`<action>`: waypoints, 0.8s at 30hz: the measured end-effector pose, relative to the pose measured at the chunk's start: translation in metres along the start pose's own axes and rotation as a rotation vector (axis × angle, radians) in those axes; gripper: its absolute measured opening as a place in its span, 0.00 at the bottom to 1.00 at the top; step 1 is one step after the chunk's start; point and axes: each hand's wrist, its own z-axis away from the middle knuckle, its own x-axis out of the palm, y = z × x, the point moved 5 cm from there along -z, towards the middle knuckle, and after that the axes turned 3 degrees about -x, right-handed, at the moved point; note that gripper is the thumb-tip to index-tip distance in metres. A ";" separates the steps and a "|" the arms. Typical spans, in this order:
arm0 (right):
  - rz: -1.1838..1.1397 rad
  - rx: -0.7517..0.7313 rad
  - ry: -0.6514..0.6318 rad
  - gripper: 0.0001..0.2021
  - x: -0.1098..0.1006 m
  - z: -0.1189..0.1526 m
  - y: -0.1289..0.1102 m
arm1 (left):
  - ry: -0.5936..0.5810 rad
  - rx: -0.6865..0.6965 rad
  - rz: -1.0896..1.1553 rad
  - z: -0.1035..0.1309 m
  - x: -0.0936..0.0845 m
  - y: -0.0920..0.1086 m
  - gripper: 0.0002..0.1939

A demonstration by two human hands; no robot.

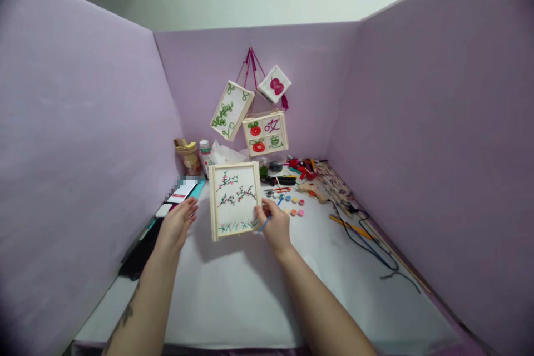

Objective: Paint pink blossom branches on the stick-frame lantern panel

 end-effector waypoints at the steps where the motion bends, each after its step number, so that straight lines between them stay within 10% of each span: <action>1: -0.018 0.016 0.010 0.16 -0.002 -0.002 0.002 | -0.030 -0.033 -0.032 -0.010 0.006 -0.001 0.24; 8: -0.138 0.119 0.033 0.19 -0.013 -0.010 0.019 | -0.333 -0.093 -0.067 -0.028 0.054 -0.028 0.25; 24: -0.092 0.164 0.072 0.20 -0.030 -0.019 0.048 | -0.464 0.006 -0.036 -0.002 0.046 -0.015 0.17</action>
